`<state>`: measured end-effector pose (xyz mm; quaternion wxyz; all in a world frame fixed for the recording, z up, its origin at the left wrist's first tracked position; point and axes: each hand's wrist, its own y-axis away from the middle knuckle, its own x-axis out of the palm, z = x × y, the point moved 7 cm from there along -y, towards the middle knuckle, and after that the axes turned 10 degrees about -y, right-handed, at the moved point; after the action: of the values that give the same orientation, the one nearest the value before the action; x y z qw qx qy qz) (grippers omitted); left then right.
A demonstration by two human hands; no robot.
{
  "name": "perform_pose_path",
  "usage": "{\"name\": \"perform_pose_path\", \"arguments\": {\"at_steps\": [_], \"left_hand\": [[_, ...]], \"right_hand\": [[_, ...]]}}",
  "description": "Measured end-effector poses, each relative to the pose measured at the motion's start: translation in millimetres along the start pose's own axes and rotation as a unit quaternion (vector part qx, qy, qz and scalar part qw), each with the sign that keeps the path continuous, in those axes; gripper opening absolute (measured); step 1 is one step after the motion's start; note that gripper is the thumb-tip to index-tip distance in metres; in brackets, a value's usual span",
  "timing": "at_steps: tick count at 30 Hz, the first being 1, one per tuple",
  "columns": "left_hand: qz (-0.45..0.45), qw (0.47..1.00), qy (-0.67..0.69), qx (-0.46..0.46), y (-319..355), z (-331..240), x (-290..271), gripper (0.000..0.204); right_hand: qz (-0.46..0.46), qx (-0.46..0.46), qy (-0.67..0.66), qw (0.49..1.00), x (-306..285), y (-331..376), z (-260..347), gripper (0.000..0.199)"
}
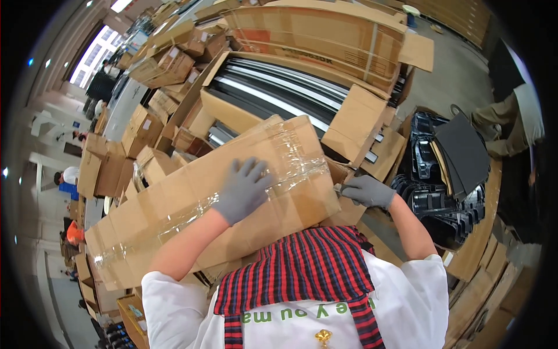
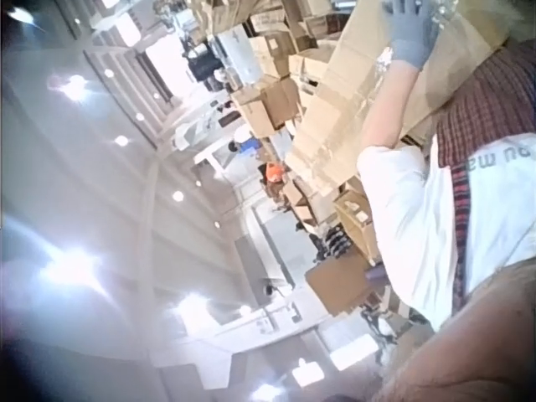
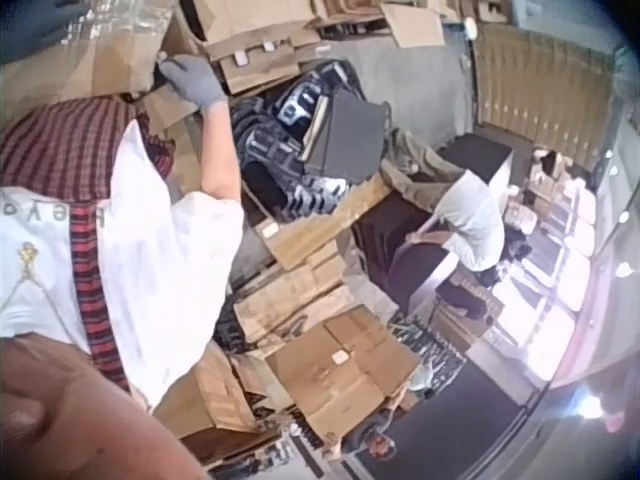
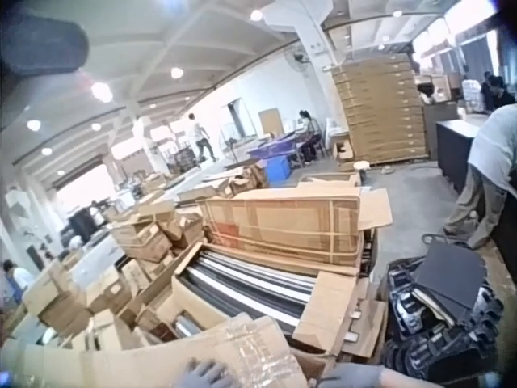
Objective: Opening and unpacking several large cardboard boxes using a utility knife in a warehouse.
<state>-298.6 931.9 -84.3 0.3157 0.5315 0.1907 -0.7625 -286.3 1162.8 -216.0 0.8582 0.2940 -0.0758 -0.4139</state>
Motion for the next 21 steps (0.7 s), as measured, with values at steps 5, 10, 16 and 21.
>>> {"name": "perform_pose_path", "arguments": {"at_steps": [5, 10, 16, 21], "left_hand": [[0.042, 0.968, 0.026, -0.246, 114, 45, -4, 0.029], [0.037, 0.907, -0.016, -0.419, 207, 74, -7, 0.041], [0.098, 0.908, 0.057, -0.402, 210, 62, -6, 0.041], [0.072, 0.922, 0.079, -0.372, 213, 20, -21, 0.036]], "right_hand": [[-0.251, -0.156, -0.097, 0.95, -76, 25, 30, 0.028], [-0.206, -0.353, 0.094, 0.908, -12, 1, 153, 0.022], [0.001, -0.552, 0.169, 0.816, 175, -52, 277, 0.017], [0.01, -0.501, 0.319, 0.804, 243, -101, 281, 0.018]]}}
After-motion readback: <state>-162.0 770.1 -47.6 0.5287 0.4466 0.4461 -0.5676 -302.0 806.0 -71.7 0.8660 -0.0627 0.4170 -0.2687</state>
